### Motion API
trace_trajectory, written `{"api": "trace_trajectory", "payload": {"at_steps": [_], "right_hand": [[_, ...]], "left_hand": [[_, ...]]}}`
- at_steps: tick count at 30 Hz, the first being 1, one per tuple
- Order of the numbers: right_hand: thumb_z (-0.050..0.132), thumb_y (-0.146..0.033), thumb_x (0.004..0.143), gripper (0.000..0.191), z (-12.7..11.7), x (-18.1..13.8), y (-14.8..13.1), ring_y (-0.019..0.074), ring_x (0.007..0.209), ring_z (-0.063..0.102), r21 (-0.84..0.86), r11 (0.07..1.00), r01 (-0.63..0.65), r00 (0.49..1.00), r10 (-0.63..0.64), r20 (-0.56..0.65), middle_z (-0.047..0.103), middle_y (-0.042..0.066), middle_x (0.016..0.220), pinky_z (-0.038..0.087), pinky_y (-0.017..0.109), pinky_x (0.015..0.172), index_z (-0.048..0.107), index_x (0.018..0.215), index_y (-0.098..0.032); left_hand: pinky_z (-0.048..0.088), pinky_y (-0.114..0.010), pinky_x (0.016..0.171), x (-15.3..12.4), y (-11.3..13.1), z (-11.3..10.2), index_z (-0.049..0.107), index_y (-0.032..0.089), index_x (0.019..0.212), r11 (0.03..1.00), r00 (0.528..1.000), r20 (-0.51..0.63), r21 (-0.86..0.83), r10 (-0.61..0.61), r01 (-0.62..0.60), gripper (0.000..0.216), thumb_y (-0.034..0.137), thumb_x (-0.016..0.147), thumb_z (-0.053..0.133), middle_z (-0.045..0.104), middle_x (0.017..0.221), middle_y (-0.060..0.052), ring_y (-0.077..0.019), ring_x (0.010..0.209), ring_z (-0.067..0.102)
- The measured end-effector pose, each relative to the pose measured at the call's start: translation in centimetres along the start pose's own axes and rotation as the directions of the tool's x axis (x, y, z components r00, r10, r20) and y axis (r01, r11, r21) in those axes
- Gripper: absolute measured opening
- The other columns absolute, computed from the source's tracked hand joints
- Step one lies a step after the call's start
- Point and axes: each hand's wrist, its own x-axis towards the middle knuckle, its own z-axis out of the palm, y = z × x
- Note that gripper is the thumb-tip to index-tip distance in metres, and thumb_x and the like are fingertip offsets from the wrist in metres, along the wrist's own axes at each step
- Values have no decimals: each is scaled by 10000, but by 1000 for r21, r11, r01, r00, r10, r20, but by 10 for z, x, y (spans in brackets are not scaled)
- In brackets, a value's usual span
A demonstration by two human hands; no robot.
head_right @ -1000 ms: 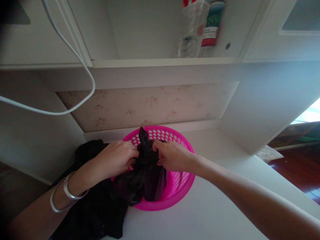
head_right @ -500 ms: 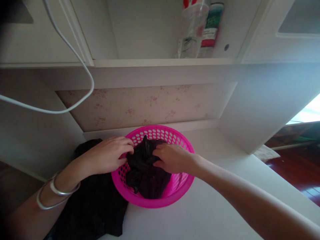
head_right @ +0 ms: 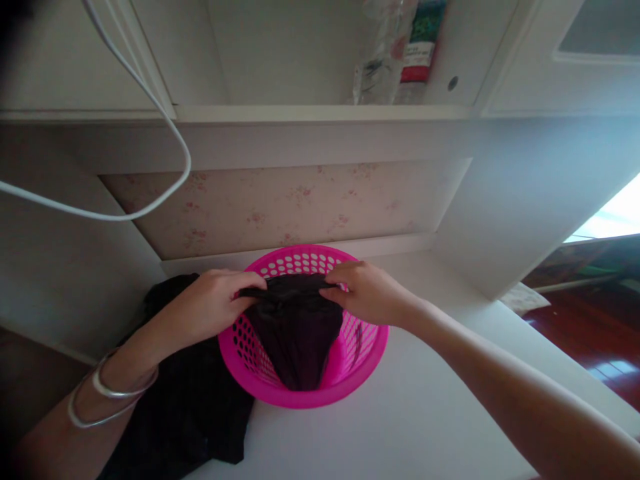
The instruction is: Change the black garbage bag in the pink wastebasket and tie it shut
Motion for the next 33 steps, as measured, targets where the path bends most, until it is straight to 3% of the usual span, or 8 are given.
{"api": "trace_trajectory", "payload": {"at_steps": [6,12,15,18,22,27,30,33], "right_hand": [[535,-383,937,260,0,-20,28,226,772,672,68,978,-196,966,205,-156,734,47,833,478,328,697,710,830,-223],[535,-337,929,430,10,-12,15,265,1136,672,214,969,-121,959,170,-228,727,72,1257,504,437,991,622,1342,-256],[615,-360,890,338,9,-4,9,268,1069,689,215,976,-19,967,72,-243,769,48,1127,387,526,1138,710,1203,-275],[651,-357,849,181,4,-4,18,259,925,703,373,924,-81,935,200,-291,777,26,931,432,526,1084,765,947,-257],[762,-338,714,263,0,-18,53,242,1023,683,781,618,-88,730,573,-372,776,-12,1015,505,397,997,763,968,-271],[729,-310,689,106,-2,-42,93,177,761,670,934,358,3,495,811,-313,718,-12,813,576,341,765,690,778,-268],[747,-273,701,112,-7,-49,89,178,712,639,906,415,85,353,837,-417,684,-11,817,577,369,747,682,792,-275],[786,-245,746,146,-12,-49,58,195,774,636,711,693,117,328,649,-686,657,-6,836,554,398,851,683,842,-280]], "left_hand": [[411,-262,647,-10,-36,-1,587,207,815,890,982,-65,-437,-175,129,221,386,875,701,596,752,40,-138,702,554],[396,-217,598,-10,-30,-1,567,198,828,695,962,-114,-712,-250,97,307,420,815,779,527,740,55,-101,665,497],[461,-230,658,-9,-28,-5,690,196,1005,675,967,-71,-729,-243,117,333,389,774,833,659,851,8,-127,749,594],[512,-242,684,-13,-41,-9,731,200,931,548,931,-115,-830,-346,101,313,334,700,894,727,867,-7,-142,756,651],[539,-235,645,-23,-71,-11,705,198,780,304,835,-200,-952,-514,-41,330,211,555,946,726,750,8,-141,683,655],[547,-270,689,-31,-93,-9,680,234,938,214,696,-220,-972,-683,-97,329,173,652,830,732,904,9,-167,822,673],[522,-255,738,-36,-82,-10,644,256,933,389,551,-405,-909,-730,-153,244,166,740,763,665,879,55,-127,824,623],[501,-283,856,-44,-50,-13,631,268,968,822,442,-776,-553,-450,-135,245,141,788,740,619,896,76,-131,882,605]]}}
